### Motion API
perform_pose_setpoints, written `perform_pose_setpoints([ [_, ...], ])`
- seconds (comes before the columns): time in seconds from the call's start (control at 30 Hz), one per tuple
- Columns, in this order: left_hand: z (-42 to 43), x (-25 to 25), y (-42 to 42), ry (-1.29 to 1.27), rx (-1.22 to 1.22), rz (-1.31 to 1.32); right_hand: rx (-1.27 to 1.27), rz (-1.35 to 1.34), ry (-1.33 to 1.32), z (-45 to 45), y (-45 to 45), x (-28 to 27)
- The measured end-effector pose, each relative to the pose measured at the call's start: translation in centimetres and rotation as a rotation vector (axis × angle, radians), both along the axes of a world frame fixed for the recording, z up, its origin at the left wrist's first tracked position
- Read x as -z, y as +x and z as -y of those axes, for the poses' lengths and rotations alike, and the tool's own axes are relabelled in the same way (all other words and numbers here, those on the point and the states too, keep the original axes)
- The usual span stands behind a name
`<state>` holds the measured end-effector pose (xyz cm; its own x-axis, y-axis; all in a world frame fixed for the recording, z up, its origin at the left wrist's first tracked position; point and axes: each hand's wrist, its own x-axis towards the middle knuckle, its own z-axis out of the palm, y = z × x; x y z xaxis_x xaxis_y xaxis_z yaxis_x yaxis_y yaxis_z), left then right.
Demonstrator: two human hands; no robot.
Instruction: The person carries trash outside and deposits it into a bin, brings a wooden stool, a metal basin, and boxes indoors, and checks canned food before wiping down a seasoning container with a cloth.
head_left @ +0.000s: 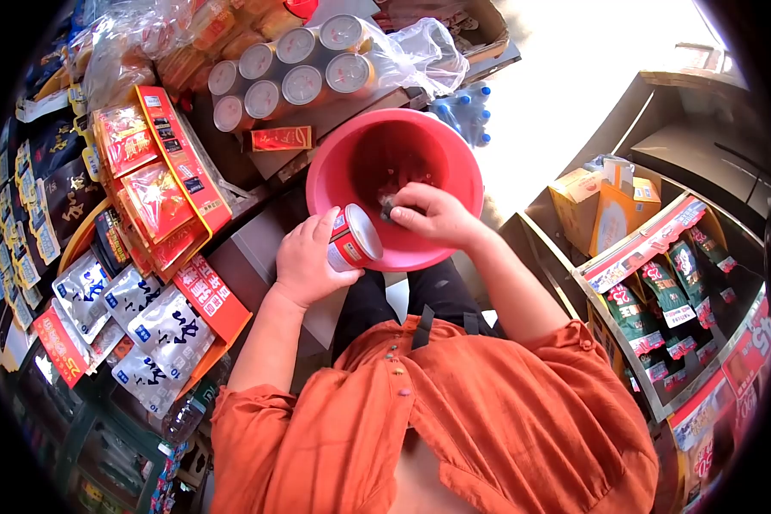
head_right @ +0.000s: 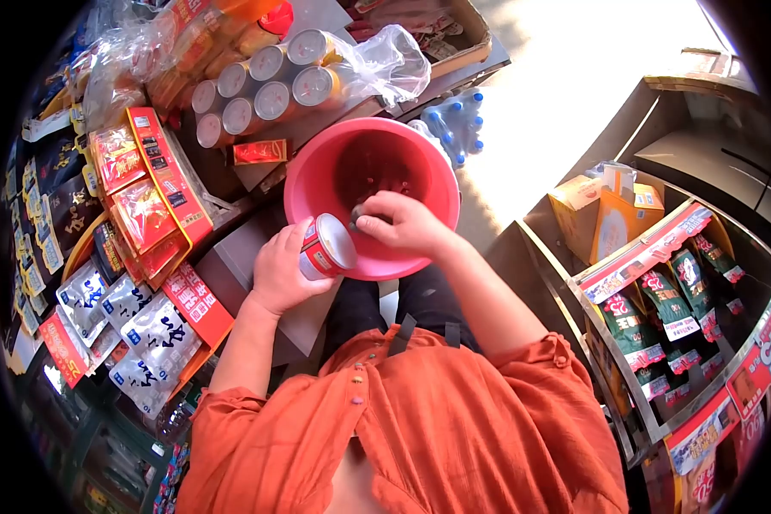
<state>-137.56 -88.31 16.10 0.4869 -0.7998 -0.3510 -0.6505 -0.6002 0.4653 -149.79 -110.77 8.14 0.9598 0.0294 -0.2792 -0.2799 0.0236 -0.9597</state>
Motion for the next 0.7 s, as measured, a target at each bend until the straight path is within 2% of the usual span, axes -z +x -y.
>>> perform_pose_setpoints([
  [0.03, 0.4, 0.0, -0.1, -0.006, 0.005, -0.002, 0.066, 0.009, 0.119, -1.1, -0.3, -1.4],
  [0.17, 1.7, -0.3, -0.3, -0.049, 0.048, -0.015, 0.242, 0.081, 0.251, -5.2, 0.6, -2.5],
  [0.23, 2.2, -0.6, -0.5, -0.090, 0.077, -0.026, 0.400, 0.127, 0.168, -6.1, 1.7, -2.1],
  [0.3, 2.7, -1.1, -0.7, -0.011, 0.117, 0.013, 0.459, 0.076, 0.104, -6.1, 2.5, 0.0],
  [0.47, 3.6, -1.3, -1.3, -0.094, 0.094, 0.005, 0.483, -0.285, 0.249, -5.7, 2.5, 3.1],
  [0.57, 3.7, -1.1, -1.1, -0.133, -0.091, 0.047, 0.528, -0.381, 0.179, -6.2, 0.9, 3.5],
  [0.7, 2.7, -0.3, -0.4, -0.068, -0.222, 0.008, 0.550, -0.219, 0.101, -6.8, -0.6, 1.1],
])
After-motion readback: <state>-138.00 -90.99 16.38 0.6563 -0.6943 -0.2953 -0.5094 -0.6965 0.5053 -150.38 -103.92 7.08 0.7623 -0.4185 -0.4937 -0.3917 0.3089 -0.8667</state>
